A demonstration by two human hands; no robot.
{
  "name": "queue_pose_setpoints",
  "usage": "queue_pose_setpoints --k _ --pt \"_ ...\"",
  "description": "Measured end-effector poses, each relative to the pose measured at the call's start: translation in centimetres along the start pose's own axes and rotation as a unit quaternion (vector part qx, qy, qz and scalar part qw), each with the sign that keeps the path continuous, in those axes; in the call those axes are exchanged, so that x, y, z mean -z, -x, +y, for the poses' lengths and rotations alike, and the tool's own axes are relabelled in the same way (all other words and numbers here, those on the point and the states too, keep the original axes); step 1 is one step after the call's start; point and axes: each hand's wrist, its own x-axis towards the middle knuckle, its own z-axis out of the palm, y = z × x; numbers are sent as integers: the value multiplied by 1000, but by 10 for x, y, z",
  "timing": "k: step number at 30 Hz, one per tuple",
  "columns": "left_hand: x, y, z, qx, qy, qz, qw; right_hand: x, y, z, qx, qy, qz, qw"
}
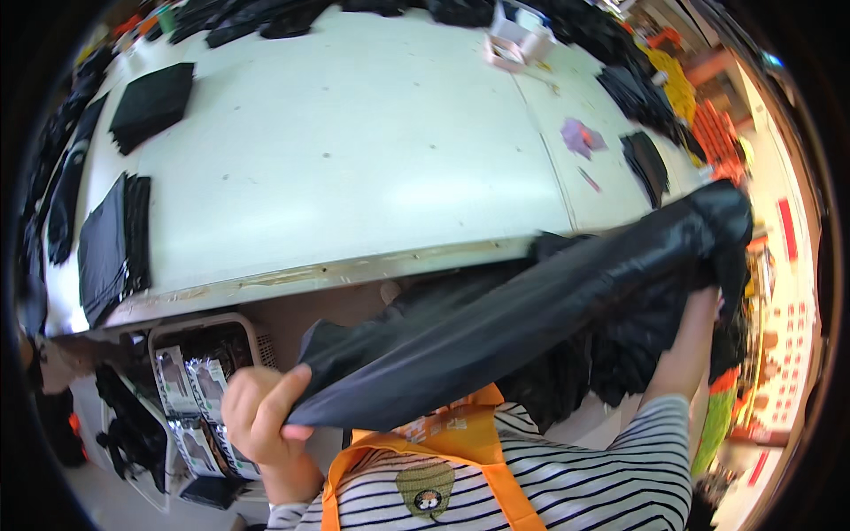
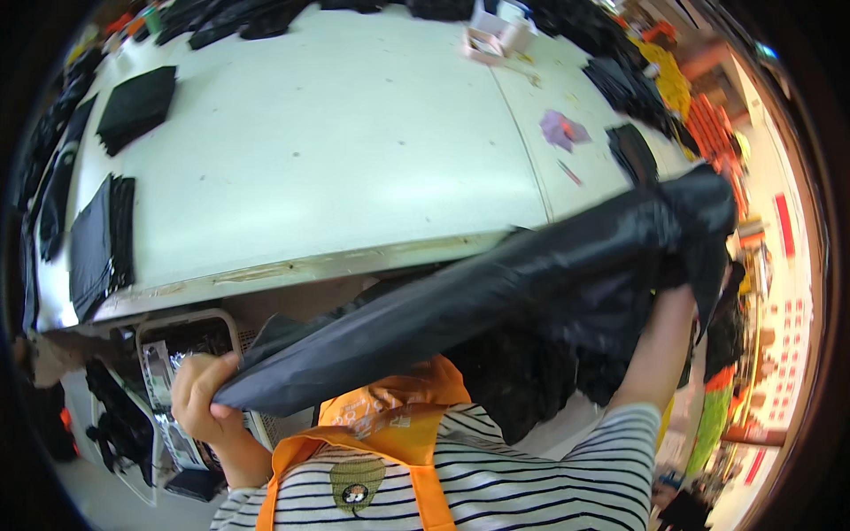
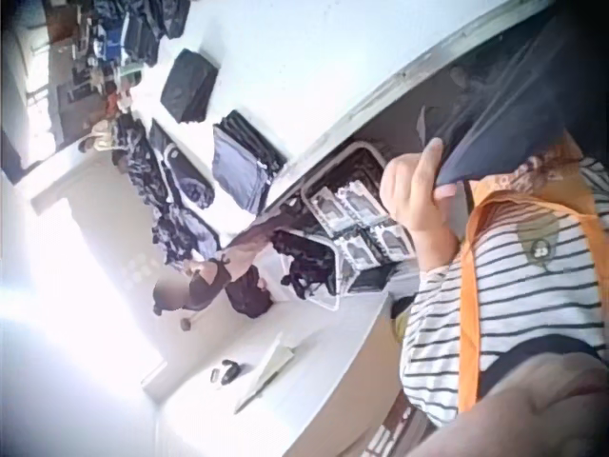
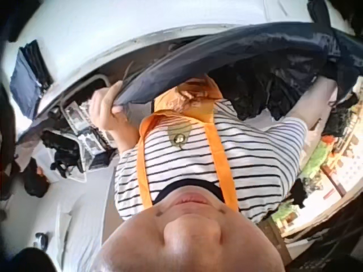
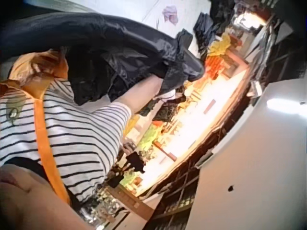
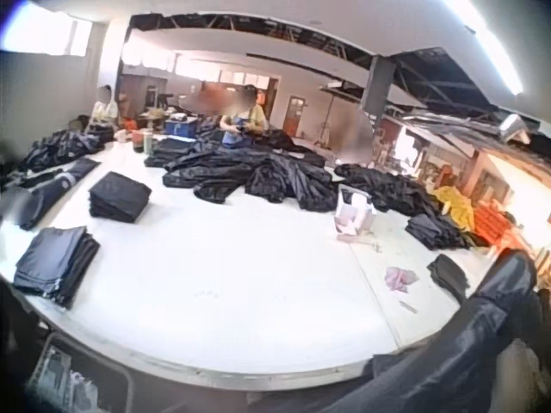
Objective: The person picks up a black jacket from a pile, lays it flat on a table, and folds it neatly. They smooth the fabric, align the edges, and fold the sleeves and body into a compact rectangle. The folded jacket is then placed on a stack of similar items.
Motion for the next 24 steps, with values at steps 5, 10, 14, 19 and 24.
queue_pose_setpoints --k 5,10,14,19,24 --pt "28 59 -30 245 -67 67 965 -262 -177 -120 150 -160 -64 974" --pt "-2 59 -64 407 -65 74 908 -536 -248 -241 351 -277 -100 889" --pt "-69 35 -112 370 -299 101 874 -628 -79 -280 184 -429 -306 830" --pt "-164 -15 -215 371 -314 -32 873 -553 44 -122 331 9 -309 892" --pt "-178 -59 -303 379 -406 46 830 -501 55 -8 108 157 -420 887"
